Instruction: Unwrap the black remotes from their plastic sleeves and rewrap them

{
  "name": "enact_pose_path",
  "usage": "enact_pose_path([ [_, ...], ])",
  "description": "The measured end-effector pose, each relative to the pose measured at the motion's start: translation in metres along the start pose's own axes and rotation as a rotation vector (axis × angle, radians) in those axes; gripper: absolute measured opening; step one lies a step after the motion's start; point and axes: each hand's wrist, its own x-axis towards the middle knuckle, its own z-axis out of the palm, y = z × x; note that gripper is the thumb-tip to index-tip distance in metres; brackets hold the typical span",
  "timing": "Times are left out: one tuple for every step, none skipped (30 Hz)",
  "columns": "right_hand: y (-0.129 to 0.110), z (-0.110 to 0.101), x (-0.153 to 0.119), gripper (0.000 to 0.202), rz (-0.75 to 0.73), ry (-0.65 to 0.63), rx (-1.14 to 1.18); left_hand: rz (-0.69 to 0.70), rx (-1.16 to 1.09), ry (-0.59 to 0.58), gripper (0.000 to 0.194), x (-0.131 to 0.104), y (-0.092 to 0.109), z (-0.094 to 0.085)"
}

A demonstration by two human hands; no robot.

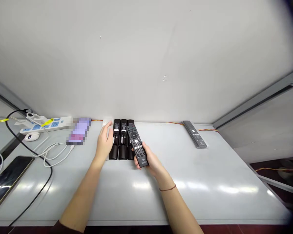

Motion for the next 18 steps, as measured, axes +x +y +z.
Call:
enact_pose_path([
  [0.002,0.001,0.001,0.058,0.006,-0.023,0.027,-0.146,-0.22,-0.005,0.039,-0.005,0.008,0.008],
  [0.004,0.002,0.002,0.06,0.014,-0.047,0.05,-0.292,-0.437,-0.018,0.041,-0.01,0.015,0.016],
  [0.006,0.004,0.003,0.061,0.022,-0.069,0.067,-0.422,-0.619,-0.088,0.042,-0.015,0.022,0.024],
  [0.007,0.005,0.004,0.06,0.027,-0.088,0.078,-0.521,-0.753,-0.143,0.043,-0.02,0.027,0.031],
  [0.009,0.006,0.005,0.059,0.029,-0.107,0.087,-0.603,-0.851,-0.197,0.044,-0.024,0.031,0.036],
  [0.011,0.008,0.005,0.058,0.028,-0.127,0.092,-0.658,-0.922,-0.241,0.044,-0.027,0.034,0.039],
  [0.013,0.01,0.006,0.056,0.027,-0.15,0.099,-0.687,-0.972,-0.254,0.043,-0.029,0.036,0.041],
  [0.014,0.012,0.006,0.055,0.029,-0.172,0.114,-0.696,-1.008,-0.243,0.041,-0.029,0.038,0.041],
  [0.015,0.014,0.005,0.053,0.04,-0.194,0.138,-0.69,-1.038,-0.211,0.037,-0.029,0.038,0.04],
  [0.016,0.016,0.005,0.051,0.058,-0.214,0.17,-0.678,-1.063,-0.162,0.033,-0.028,0.038,0.038],
  [0.016,0.017,0.004,0.049,0.081,-0.229,0.205,-0.669,-1.085,-0.112,0.03,-0.026,0.038,0.036],
  [0.017,0.019,0.003,0.047,0.108,-0.241,0.237,-0.668,-1.103,-0.066,0.028,-0.024,0.038,0.033],
  [0.018,0.02,0.001,0.044,0.134,-0.251,0.262,-0.671,-1.12,-0.026,0.028,-0.022,0.037,0.031],
  [0.018,0.021,0.0,0.041,0.154,-0.263,0.276,-0.674,-1.133,0.006,0.03,-0.02,0.036,0.03],
  [0.019,0.022,-0.001,0.038,0.161,-0.275,0.275,-0.676,-1.145,0.031,0.033,-0.018,0.036,0.028],
  [0.019,0.023,-0.002,0.035,0.154,-0.283,0.262,-0.674,-1.156,0.053,0.036,-0.017,0.036,0.028],
  [0.019,0.024,-0.002,0.033,0.136,-0.286,0.242,-0.671,-1.165,0.068,0.038,-0.017,0.036,0.028],
  [0.019,0.024,-0.003,0.034,0.109,-0.282,0.217,-0.675,-1.166,0.078,0.035,-0.017,0.036,0.028],
])
